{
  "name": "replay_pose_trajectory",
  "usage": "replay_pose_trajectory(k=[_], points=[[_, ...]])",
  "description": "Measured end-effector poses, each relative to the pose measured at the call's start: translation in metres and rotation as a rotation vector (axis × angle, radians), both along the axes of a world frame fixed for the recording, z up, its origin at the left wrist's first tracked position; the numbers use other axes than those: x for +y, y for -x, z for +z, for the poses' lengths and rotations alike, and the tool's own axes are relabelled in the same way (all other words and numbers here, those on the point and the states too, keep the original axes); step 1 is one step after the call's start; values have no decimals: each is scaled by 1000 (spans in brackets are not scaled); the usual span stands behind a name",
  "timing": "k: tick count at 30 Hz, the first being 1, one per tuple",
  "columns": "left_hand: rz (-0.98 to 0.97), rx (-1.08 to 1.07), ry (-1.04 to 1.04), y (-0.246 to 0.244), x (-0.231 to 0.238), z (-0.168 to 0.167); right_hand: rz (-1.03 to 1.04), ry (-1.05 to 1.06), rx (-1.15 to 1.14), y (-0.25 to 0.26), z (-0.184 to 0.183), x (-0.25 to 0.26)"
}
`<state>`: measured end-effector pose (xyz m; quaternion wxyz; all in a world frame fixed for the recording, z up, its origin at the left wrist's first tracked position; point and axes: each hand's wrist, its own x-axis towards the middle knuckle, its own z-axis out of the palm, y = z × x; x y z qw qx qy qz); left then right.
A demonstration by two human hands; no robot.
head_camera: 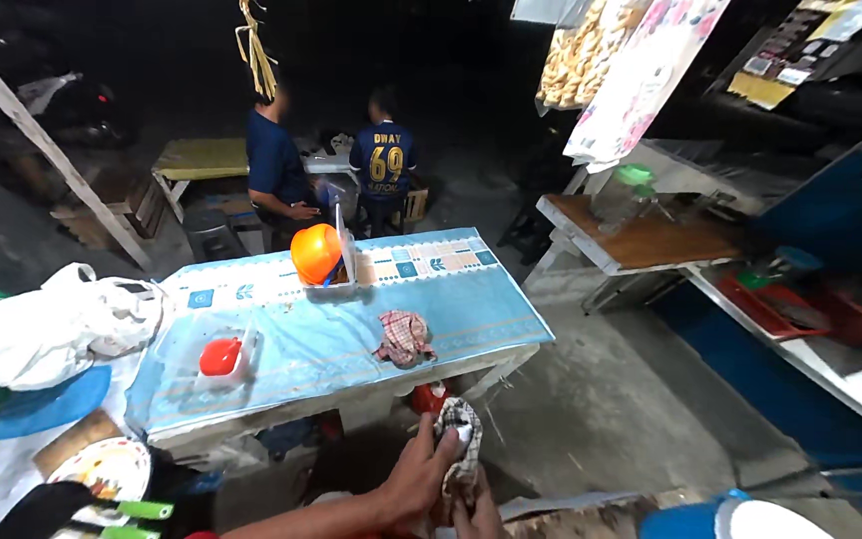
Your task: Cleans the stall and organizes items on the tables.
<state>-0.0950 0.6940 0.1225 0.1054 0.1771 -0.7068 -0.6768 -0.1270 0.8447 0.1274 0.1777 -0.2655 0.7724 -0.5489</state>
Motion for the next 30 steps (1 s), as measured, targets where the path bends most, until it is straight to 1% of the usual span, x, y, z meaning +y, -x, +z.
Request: replay_pose_trajectory(k=[2,4,5,7,9,11,14,16,18,20,22,24,26,27,28,29,30], points=[[66,19,-74,8,-3,4,31,-103,165,3,5,-2],[140,45,-154,13,-7,6,70,-146,261,5,5,-5],[163,50,-143,14,-9,6,82,-153,262,6,5,-6],[121,79,-19,10,-7,4,58,-151,195,6,7,-8],[3,124,47,3,-1,2,6,-86,74,7,6,-10],[-96,143,38,1,1,3,-61,23,-25,7,3,-12],[-115,181,-115,9,4,11,-130,199,-157,9,2,-22],[-114,226,-228,15,4,20,-158,365,-185,14,2,-31],[-133,261,-326,18,4,34,-212,449,-209,19,6,-32],[-152,301,-362,22,2,45,-278,409,-229,20,14,-30],[-159,350,-385,30,-5,48,-230,348,-190,19,16,-25],[-153,339,-431,37,-12,47,-68,235,-161,14,18,-12],[-152,286,-514,42,-20,45,157,85,-135,16,20,4],[-142,254,-565,43,-23,45,235,26,-93,16,20,10],[-126,232,-605,43,-25,44,241,16,-55,16,20,15],[-122,221,-624,43,-27,43,167,58,-36,17,23,19],[-129,211,-623,43,-27,41,42,136,-33,20,28,24]])
